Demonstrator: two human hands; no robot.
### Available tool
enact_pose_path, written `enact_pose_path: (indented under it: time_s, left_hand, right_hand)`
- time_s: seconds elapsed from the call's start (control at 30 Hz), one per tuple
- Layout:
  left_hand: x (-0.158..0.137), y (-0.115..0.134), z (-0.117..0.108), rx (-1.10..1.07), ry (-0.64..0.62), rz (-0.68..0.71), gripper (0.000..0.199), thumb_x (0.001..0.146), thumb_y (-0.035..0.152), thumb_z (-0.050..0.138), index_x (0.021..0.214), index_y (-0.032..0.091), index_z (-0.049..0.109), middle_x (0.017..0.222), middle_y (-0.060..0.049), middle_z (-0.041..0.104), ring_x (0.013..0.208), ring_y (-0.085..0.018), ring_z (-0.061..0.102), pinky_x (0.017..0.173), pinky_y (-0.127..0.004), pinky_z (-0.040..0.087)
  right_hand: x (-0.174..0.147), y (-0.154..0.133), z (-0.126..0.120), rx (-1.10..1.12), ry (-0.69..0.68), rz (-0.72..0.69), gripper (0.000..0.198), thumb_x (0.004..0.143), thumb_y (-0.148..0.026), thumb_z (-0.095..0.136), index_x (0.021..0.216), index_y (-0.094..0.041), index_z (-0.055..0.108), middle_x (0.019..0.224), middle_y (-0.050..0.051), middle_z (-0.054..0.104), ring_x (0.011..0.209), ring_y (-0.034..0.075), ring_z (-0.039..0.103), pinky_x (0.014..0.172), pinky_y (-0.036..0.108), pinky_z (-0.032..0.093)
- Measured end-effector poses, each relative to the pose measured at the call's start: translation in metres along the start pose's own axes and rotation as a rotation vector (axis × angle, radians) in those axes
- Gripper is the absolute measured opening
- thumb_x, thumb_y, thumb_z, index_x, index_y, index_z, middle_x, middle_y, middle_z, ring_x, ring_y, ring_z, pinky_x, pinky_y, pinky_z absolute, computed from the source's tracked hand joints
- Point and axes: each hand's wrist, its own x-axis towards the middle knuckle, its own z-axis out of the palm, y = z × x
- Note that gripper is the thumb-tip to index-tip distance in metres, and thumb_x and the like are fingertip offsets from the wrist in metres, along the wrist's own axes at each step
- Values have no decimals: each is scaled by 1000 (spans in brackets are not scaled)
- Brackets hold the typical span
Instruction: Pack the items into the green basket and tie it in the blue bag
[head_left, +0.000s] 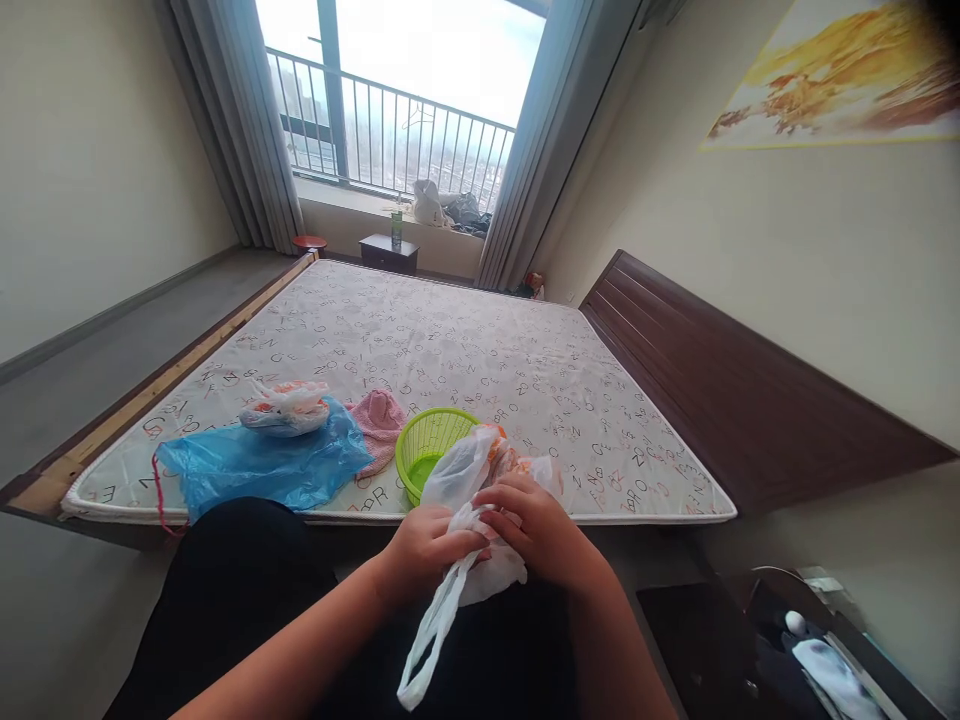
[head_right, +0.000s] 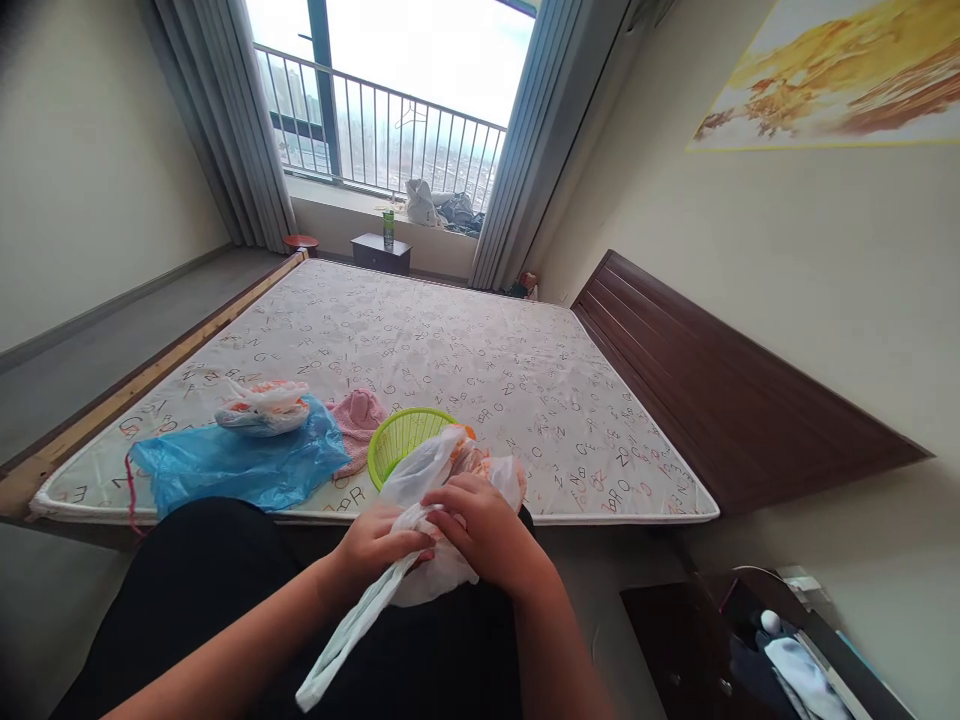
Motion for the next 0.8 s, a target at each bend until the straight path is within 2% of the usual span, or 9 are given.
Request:
enact_pose_path:
  time_s: [0.07,0.17,0.23,0.3,0.37,0.47,0.57,0.63,0.8]
  left_hand:
    - [1,-5,-2,107,17,51,29,98,43,59,96,23,80,86,-8,76,79,-24,70,78,-39,55]
    - [4,-26,-3,124,59,-100,36,99,47,54,100,21,79,86,-9,75,77,-23,68,74,-37,55]
    - [8,-46,-2,70,71,-212,36,98,47,52,102,21,77,92,-8,75,80,-23,68,76,-35,55]
    - [11,-65,-1,6,118,-281,34,97,47,54,98,20,75,96,-9,76,87,-24,70,86,-38,55]
    - [13,-79,0,-41,208,-364,33,94,49,58,91,20,74,95,-10,76,92,-26,71,93,-41,54]
    - [14,-88,2,-93,343,-496,32,89,52,64,88,21,72,92,-10,76,90,-27,71,91,-41,54]
    - [16,-91,8,-126,443,-567,29,85,50,69,88,21,70,90,-9,75,87,-26,70,88,-39,55]
    - [21,-93,12,-160,501,-620,29,82,46,70,91,19,69,89,-8,75,86,-25,69,86,-39,55]
    - [35,-102,14,-346,542,-729,39,83,41,70,108,12,69,106,-14,77,93,-25,72,84,-38,58]
  right_hand:
    - [3,-2,0,-48,71,-46,19,103,-31,56,112,-27,72,102,6,70,101,23,61,94,40,46]
    - [16,12,12,-69,204,-3,18,102,-31,55,106,-26,71,100,8,69,101,25,59,94,40,45]
    - [27,33,27,-30,297,91,19,100,-32,54,97,-23,71,97,8,69,99,24,59,92,40,46]
    - [36,60,44,60,314,211,23,99,-34,54,88,-21,69,88,5,68,91,22,59,89,37,47]
    - [41,83,62,192,334,344,27,96,-41,54,84,-21,67,78,1,64,81,19,58,81,34,49]
    - [46,104,80,465,419,506,33,89,-53,59,81,-21,64,69,-2,56,67,16,53,67,31,50]
    - [51,104,86,798,523,602,39,80,-60,67,80,-22,59,60,-7,44,51,12,44,54,29,49]
    - [54,97,86,940,541,600,41,77,-60,71,82,-21,59,59,-9,42,46,9,43,50,28,50]
    - [57,75,94,1007,370,564,43,75,-54,79,94,-20,59,69,-5,59,60,14,66,59,29,59]
